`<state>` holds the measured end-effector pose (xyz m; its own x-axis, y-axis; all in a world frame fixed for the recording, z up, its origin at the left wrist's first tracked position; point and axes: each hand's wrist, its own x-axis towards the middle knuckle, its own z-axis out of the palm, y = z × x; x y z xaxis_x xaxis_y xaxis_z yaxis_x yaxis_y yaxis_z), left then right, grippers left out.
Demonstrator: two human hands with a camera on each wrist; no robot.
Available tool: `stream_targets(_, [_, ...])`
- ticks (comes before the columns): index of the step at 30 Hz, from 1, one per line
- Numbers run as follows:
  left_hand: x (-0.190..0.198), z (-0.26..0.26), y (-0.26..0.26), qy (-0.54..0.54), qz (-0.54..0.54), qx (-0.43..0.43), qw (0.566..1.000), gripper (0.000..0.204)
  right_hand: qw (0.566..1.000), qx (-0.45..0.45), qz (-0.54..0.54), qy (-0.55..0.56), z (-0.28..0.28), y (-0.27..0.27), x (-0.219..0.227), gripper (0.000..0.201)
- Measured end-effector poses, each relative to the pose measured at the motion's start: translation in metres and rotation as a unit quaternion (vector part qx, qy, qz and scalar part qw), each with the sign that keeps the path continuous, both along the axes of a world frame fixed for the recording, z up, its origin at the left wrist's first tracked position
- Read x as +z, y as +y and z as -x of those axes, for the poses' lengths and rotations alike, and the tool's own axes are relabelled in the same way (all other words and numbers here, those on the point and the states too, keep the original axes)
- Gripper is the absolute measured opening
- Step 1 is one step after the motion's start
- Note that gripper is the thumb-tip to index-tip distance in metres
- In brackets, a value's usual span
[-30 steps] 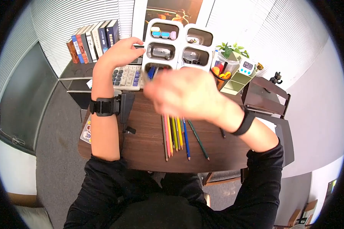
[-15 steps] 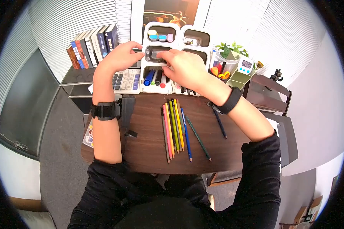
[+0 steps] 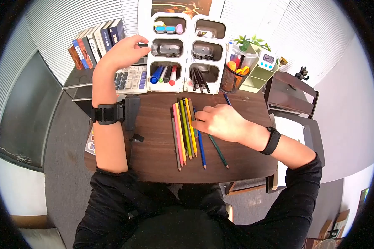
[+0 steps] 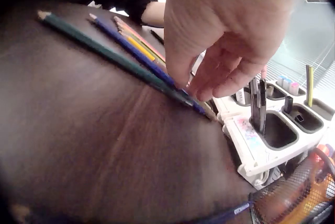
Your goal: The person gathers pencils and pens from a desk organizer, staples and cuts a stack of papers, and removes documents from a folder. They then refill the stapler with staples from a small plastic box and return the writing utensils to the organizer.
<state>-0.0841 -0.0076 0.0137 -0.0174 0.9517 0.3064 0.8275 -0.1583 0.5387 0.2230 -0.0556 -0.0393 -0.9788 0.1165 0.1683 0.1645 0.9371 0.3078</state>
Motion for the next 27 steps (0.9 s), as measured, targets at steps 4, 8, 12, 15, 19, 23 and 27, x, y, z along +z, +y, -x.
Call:
stream_targets(4, [-0.001, 0.001, 0.001, 0.018, -0.006, -0.002, 1.0, 0.046, 0.996, 0.046, -0.073, -0.019, 0.001, 0.002, 0.001, 0.015])
stream_targets(8, [0.0, -0.001, -0.001, 0.001, 0.012, 0.009, 1.0, 0.045, 0.991, 0.051, -0.119, -0.02, 0.0, 0.004, -0.006, 0.017])
stream_targets(12, [-0.001, 0.001, 0.002, 0.007, 0.012, 0.003, 1.0, 0.045, 0.988, 0.08, -0.134, -0.007, 0.0, 0.007, -0.002, 0.017])
stream_targets(15, [-0.002, 0.0, 0.003, 0.024, 0.008, 0.015, 1.0, 0.045, 0.989, 0.086, -0.123, -0.007, -0.002, 0.01, -0.002, 0.021])
stream_targets(19, [-0.001, 0.0, 0.001, 0.016, 0.014, 0.017, 1.0, 0.046, 0.992, 0.086, -0.096, -0.015, -0.005, 0.012, -0.006, 0.026])
stream_targets(23, [-0.001, -0.001, 0.0, 0.016, 0.012, 0.02, 1.0, 0.046, 0.991, 0.092, -0.094, -0.018, -0.006, 0.014, -0.007, 0.026])
stream_targets(27, [-0.001, 0.0, 0.002, 0.018, 0.015, 0.015, 1.0, 0.046, 0.989, 0.103, -0.106, -0.015, -0.006, 0.016, -0.008, 0.026])
